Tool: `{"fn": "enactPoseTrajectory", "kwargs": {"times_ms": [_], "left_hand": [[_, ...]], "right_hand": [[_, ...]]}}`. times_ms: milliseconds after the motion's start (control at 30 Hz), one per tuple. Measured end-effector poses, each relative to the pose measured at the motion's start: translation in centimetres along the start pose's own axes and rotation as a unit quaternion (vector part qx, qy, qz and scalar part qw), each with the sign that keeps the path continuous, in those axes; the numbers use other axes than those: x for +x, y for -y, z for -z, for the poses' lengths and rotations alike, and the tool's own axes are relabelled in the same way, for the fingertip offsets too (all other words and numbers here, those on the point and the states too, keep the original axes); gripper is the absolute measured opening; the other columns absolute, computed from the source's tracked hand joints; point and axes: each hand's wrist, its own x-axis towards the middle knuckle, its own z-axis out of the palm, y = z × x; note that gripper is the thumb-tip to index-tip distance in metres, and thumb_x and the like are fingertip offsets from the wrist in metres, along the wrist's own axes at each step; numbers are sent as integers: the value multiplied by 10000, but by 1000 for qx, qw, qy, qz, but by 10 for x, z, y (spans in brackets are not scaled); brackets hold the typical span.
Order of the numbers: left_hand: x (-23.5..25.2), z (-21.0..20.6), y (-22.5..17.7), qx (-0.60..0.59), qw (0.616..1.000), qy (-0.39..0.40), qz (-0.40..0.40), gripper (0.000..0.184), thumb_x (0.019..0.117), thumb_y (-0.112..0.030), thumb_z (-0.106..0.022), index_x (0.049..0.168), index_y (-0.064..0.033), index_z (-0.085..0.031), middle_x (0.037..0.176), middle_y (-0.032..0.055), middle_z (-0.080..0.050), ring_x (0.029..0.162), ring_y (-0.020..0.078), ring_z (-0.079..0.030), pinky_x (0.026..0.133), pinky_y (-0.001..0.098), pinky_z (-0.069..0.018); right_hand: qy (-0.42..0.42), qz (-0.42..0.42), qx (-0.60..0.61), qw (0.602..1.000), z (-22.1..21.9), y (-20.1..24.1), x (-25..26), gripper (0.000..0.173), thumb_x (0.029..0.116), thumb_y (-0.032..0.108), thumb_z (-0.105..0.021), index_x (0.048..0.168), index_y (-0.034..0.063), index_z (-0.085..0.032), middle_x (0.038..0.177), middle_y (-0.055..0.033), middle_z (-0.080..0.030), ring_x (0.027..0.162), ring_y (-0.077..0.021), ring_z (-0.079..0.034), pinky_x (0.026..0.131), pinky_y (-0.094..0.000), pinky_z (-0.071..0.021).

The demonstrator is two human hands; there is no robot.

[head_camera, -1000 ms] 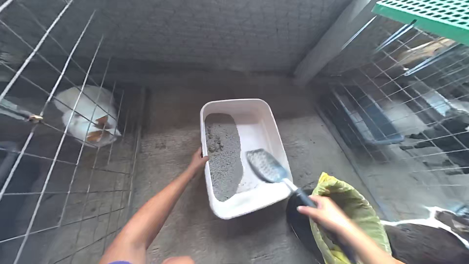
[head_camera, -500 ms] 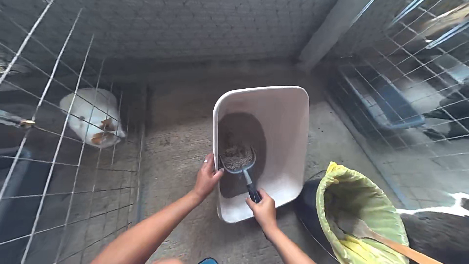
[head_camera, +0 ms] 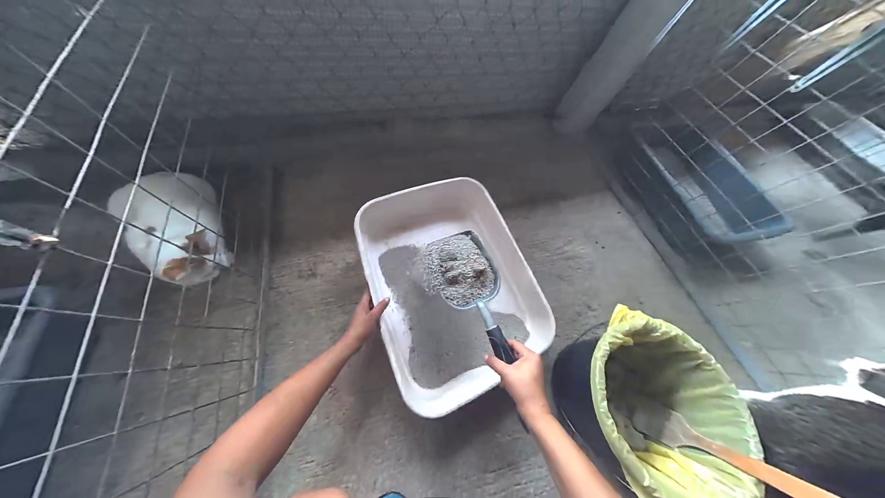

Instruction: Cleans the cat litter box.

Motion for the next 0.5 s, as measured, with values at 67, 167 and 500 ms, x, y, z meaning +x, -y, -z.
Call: {"fn": "enactPoseTrajectory", "kwargs": {"times_ms": [67, 167, 500], "left_hand": [[3, 3, 12, 9, 1000, -12, 24, 601, 1078, -168, -536, 1575, 31, -264, 1424, 290, -543, 1246, 336, -616, 1060, 473, -499], [3, 4, 11, 26, 999, -15, 45, 582, 1086, -217, -530, 1563, 24, -300, 1424, 284, -548, 1267, 348, -604, 1075, 495, -482], [1, 4, 18, 33, 998, -14, 55, 597, 1087, -277, -531, 1555, 21, -311, 1387, 296, -568, 1221, 365, -627, 1037, 516, -501]], "right_hand": [[-1, -19, -4, 1000, -3, -2, -6, 341, 774, 75, -829, 1067, -57, -714, 808, -171, -687, 641, -249, -638, 640, -464, -551], [21, -23, -38, 999, 4, -3, -6, 353, 773, 90, -840, 1079, -43, -724, 858, -183, -711, 713, -275, -673, 700, -493, -561], [23, -42, -37, 998, 6, 1, -5, 363, 799, 79, -820, 1124, -35, -706, 842, -168, -691, 654, -247, -636, 642, -460, -544]]}}
